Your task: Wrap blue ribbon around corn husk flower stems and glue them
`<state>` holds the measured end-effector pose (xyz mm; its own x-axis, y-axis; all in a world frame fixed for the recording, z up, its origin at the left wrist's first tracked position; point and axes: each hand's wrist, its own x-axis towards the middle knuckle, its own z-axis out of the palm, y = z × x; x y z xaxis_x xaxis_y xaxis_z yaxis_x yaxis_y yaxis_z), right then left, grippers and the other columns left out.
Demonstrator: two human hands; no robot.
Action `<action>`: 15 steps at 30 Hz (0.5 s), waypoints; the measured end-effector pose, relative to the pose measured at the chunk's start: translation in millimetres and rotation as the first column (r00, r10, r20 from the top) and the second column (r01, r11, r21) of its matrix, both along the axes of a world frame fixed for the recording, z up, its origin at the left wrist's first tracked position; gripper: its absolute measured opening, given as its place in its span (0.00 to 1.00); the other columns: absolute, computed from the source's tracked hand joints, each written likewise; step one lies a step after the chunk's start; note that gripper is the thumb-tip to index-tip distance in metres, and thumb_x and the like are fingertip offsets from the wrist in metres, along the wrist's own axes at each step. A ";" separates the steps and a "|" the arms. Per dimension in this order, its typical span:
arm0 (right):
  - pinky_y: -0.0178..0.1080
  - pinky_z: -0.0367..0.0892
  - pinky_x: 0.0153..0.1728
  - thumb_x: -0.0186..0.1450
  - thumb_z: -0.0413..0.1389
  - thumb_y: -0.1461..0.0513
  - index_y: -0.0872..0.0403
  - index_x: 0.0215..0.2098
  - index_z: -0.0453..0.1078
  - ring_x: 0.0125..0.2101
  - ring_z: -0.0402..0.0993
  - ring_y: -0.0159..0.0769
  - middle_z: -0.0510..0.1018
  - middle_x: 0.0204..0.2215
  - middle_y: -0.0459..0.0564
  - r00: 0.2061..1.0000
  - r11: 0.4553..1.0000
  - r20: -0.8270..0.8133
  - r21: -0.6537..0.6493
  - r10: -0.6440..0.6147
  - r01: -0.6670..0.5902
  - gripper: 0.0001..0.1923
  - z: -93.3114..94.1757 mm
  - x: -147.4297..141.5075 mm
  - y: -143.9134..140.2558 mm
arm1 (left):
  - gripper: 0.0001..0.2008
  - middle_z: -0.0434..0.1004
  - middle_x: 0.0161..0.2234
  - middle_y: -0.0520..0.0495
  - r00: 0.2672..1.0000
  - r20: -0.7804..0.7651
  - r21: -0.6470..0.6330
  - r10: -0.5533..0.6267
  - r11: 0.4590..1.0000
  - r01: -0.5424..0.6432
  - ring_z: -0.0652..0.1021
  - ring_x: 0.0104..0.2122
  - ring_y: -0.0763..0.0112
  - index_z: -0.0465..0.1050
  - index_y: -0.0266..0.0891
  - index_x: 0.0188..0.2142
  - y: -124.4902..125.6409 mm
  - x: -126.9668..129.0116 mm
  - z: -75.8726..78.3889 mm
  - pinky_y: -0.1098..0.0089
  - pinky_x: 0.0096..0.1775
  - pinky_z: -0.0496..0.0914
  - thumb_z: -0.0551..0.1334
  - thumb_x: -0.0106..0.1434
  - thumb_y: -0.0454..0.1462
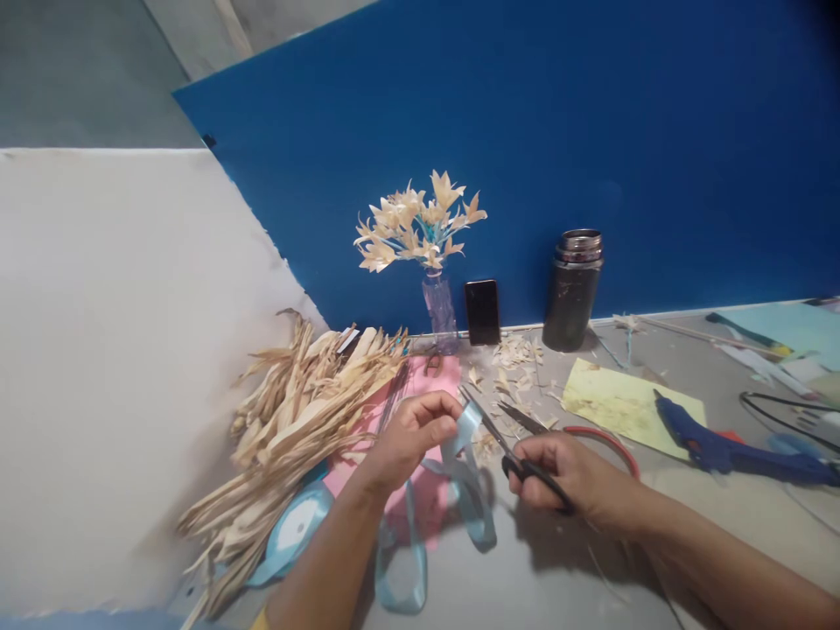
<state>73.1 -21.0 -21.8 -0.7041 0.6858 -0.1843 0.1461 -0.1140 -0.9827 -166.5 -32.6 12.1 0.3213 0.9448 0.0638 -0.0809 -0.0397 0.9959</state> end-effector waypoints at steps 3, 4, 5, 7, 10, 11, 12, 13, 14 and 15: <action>0.31 0.46 0.21 0.53 0.64 0.57 0.55 0.26 0.68 0.21 0.51 0.25 0.62 0.19 0.38 1.000 1.000 -0.013 0.019 -0.019 0.019 0.12 0.0 -4.4 -3.9 | 0.14 0.73 0.33 0.46 0.991 -0.016 0.153 0.130 0.980 -0.126 0.73 0.33 0.69 0.74 0.36 0.28 0.8 6.1 -1.7 0.71 0.36 0.65 0.72 0.55 0.45; 0.31 0.46 0.21 0.53 0.65 0.56 0.55 0.25 0.68 0.21 0.51 0.25 0.63 0.19 0.38 1.000 0.999 -0.021 0.025 -0.021 0.022 0.13 0.4 -5.7 -5.1 | 0.14 0.74 0.37 0.44 0.986 -0.021 0.195 0.163 0.968 -0.156 0.73 0.37 0.68 0.74 0.36 0.26 0.9 7.6 -2.4 0.70 0.38 0.66 0.72 0.56 0.43; 0.31 0.46 0.21 0.53 0.65 0.55 0.55 0.25 0.68 0.22 0.51 0.25 0.63 0.19 0.38 0.999 0.999 -0.030 0.025 -0.020 0.020 0.14 0.5 -6.7 -6.1 | 0.13 0.75 0.41 0.42 0.983 -0.026 0.214 0.181 0.962 -0.172 0.73 0.39 0.67 0.73 0.36 0.25 0.9 8.8 -3.3 0.70 0.39 0.66 0.72 0.56 0.42; 0.31 0.47 0.21 0.53 0.64 0.54 0.56 0.26 0.68 0.21 0.52 0.25 0.64 0.20 0.39 0.998 1.000 -0.054 0.003 -0.008 0.008 0.14 -0.6 -8.2 -7.4 | 0.15 0.75 0.42 0.41 0.987 -0.011 0.178 0.163 0.971 -0.158 0.74 0.36 0.68 0.71 0.36 0.24 0.6 10.9 -6.4 0.70 0.36 0.67 0.71 0.57 0.42; 0.31 0.47 0.21 0.53 0.63 0.57 0.56 0.26 0.70 0.20 0.52 0.25 0.65 0.19 0.39 0.996 0.999 -0.088 -0.049 -0.006 0.002 0.11 -4.3 -9.4 -7.8 | 0.16 0.75 0.27 0.48 0.991 0.070 0.069 0.111 0.991 -0.115 0.70 0.23 0.74 0.69 0.37 0.25 0.1 14.3 -13.4 0.72 0.27 0.65 0.71 0.57 0.45; 0.31 0.47 0.20 0.54 0.62 0.57 0.56 0.27 0.71 0.19 0.52 0.25 0.66 0.18 0.40 0.995 0.997 -0.095 -0.072 -0.016 0.009 0.10 -5.1 -9.6 -7.9 | 0.16 0.72 0.24 0.50 0.989 0.089 0.045 0.120 0.991 -0.124 0.69 0.21 0.75 0.68 0.38 0.26 0.1 15.8 -15.6 0.73 0.26 0.63 0.71 0.57 0.45; 0.31 0.47 0.20 0.54 0.62 0.57 0.57 0.27 0.72 0.19 0.53 0.25 0.67 0.18 0.40 0.995 0.996 -0.101 -0.093 -0.027 0.018 0.10 -5.2 -9.7 -8.3 | 0.17 0.71 0.22 0.52 0.986 0.093 0.032 0.138 0.989 -0.141 0.68 0.20 0.76 0.68 0.38 0.27 0.2 17.5 -17.4 0.74 0.25 0.62 0.71 0.56 0.45; 0.31 0.47 0.20 0.55 0.61 0.56 0.57 0.28 0.72 0.19 0.53 0.25 0.67 0.18 0.41 0.994 0.994 -0.107 -0.107 -0.037 0.026 0.11 -4.7 -9.7 -9.0 | 0.17 0.69 0.21 0.53 0.983 0.091 0.023 0.158 0.987 -0.160 0.67 0.20 0.77 0.68 0.38 0.27 0.2 19.4 -18.4 0.75 0.25 0.61 0.72 0.56 0.45; 0.31 0.47 0.20 0.56 0.62 0.54 0.57 0.29 0.73 0.19 0.53 0.25 0.67 0.18 0.41 0.992 0.993 -0.120 -0.111 -0.041 0.028 0.13 -3.5 -9.8 -10.0 | 0.17 0.68 0.20 0.54 0.980 0.092 0.015 0.176 0.984 -0.178 0.66 0.20 0.79 0.68 0.37 0.26 0.2 21.4 -18.7 0.76 0.24 0.59 0.72 0.55 0.45; 0.32 0.47 0.20 0.57 0.62 0.50 0.57 0.30 0.73 0.19 0.53 0.25 0.67 0.19 0.41 0.990 0.994 -0.138 -0.108 -0.038 0.023 0.17 -2.1 -9.9 -11.2 | 0.17 0.67 0.20 0.55 0.976 0.099 0.005 0.193 0.981 -0.194 0.65 0.20 0.80 0.68 0.37 0.27 0.1 23.6 -18.1 0.77 0.23 0.58 0.73 0.54 0.44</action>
<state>63.2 -32.2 -23.9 -0.7072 0.6891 -0.1583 0.0034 -0.2206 -0.9754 -142.9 -32.5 -6.0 0.1242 0.9872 0.1000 -0.1675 -0.0785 0.9827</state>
